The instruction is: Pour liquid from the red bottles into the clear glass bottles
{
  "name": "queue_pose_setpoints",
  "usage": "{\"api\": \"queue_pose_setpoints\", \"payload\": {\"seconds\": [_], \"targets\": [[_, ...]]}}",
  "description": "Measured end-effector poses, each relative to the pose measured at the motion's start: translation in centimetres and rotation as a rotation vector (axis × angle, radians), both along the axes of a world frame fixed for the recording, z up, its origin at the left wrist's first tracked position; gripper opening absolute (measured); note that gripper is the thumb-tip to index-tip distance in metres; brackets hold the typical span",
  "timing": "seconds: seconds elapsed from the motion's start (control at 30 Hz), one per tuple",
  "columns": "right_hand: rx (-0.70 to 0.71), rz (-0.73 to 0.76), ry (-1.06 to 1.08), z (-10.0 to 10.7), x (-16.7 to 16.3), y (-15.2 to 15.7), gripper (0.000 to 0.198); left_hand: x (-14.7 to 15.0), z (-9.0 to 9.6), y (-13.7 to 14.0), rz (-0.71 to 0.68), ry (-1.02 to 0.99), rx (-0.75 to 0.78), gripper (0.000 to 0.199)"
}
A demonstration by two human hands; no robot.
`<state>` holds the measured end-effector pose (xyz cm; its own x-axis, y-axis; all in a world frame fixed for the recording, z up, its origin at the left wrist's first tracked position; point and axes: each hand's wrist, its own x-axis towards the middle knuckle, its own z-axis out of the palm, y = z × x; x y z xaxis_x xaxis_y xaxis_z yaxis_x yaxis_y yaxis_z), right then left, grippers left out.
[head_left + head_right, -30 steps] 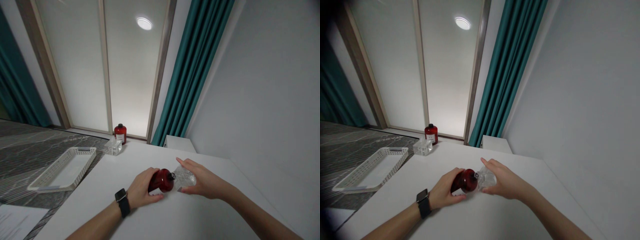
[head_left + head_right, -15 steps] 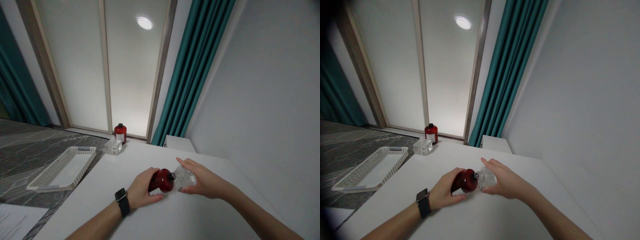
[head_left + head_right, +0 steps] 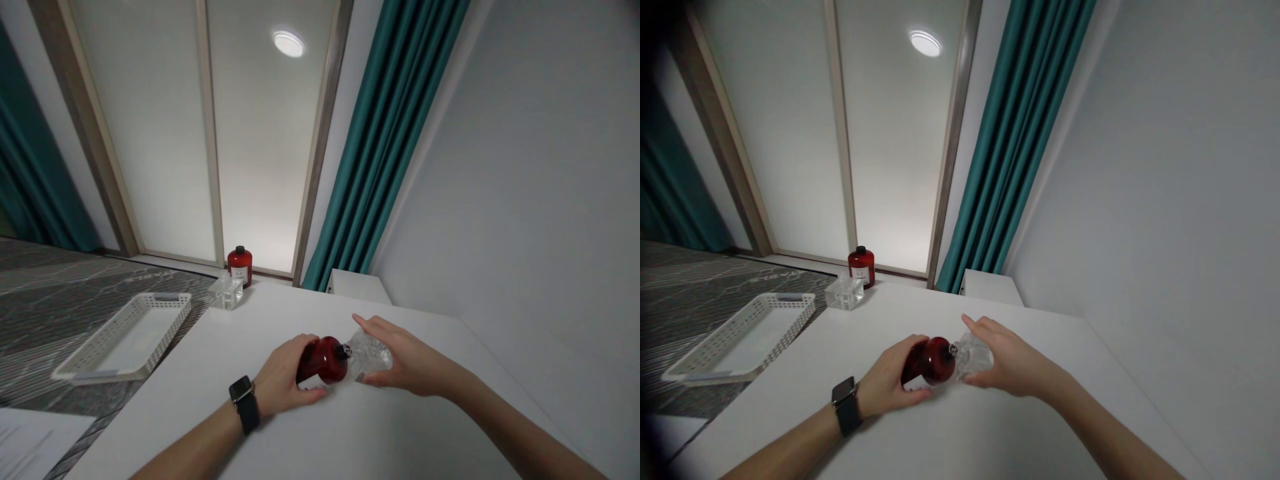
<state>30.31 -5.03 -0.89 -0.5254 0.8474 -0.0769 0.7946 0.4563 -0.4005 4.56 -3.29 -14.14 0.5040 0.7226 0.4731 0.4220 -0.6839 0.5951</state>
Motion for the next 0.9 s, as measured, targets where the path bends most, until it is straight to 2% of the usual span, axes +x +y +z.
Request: {"api": "queue_pose_setpoints", "payload": {"seconds": [0.9], "targets": [[0.0, 0.007, -0.009, 0.29, 0.16, 0.1, 0.095, 0.07, -0.48, 0.08, 0.028, 0.036, 0.038, 0.077]]}}
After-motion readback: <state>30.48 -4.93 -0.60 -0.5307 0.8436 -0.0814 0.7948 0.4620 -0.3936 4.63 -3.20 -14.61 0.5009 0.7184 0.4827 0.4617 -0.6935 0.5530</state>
